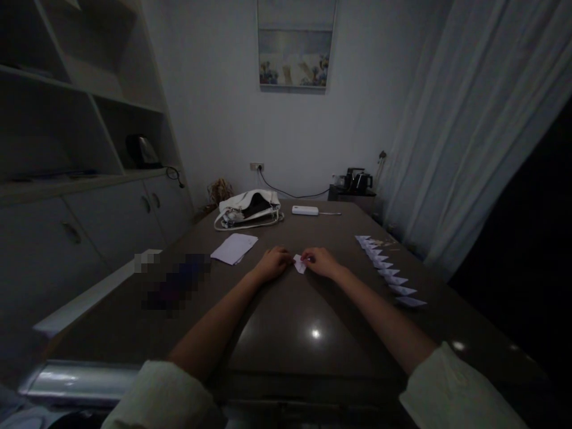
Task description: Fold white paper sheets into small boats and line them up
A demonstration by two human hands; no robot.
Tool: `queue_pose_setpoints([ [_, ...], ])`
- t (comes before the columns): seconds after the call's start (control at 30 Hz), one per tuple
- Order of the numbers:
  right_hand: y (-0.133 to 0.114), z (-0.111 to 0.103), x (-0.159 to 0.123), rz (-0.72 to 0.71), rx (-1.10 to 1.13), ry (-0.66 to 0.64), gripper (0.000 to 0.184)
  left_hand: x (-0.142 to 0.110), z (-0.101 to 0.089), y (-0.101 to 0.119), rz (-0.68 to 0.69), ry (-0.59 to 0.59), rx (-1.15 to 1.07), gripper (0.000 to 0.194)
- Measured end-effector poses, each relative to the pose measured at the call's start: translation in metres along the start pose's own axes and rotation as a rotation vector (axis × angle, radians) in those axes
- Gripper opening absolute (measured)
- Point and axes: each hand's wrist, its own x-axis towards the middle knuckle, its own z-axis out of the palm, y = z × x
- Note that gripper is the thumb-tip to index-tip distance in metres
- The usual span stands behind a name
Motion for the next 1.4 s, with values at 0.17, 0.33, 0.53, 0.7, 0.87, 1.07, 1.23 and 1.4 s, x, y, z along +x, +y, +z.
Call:
queue_pose_setpoints([
  [0.17, -0.009, 0.008, -0.002, -0.008, -0.061, 0.048, 0.019, 0.001, 0.003, -0.009, -0.008, -0.01, -0.07, 0.031],
  [0.33, -0.012, 0.007, -0.002, -0.038, -0.075, 0.044, 0.026, 0.004, 0.005, -0.011, -0.02, -0.017, -0.1, 0.033],
  [0.53, -0.008, 0.001, -0.003, -0.005, -0.063, 0.007, 0.036, 0.004, 0.009, -0.01, -0.041, 0.009, -0.119, 0.033],
  [0.7, -0.005, 0.001, -0.007, -0.01, -0.022, -0.031, 0.041, 0.001, 0.007, -0.005, -0.038, 0.029, -0.1, 0.027],
  [0.87, 0.001, 0.005, -0.016, -0.109, 0.09, -0.034, 0.048, 0.001, 0.006, -0.006, -0.032, 0.022, -0.107, 0.023],
  [1.07, -0.003, 0.013, -0.016, -0.12, 0.272, 0.058, 0.019, 0.001, 0.004, -0.008, -0.042, 0.032, -0.119, 0.025],
  [1.23, 0.004, 0.02, -0.011, 0.005, 0.324, 0.112, 0.021, -0.001, 0.004, -0.01, -0.061, 0.053, -0.115, 0.024],
  [1.4, 0.008, 0.02, -0.012, 0.081, 0.243, 0.13, 0.018, -0.002, 0.003, -0.008, -0.035, 0.045, -0.126, 0.021],
])
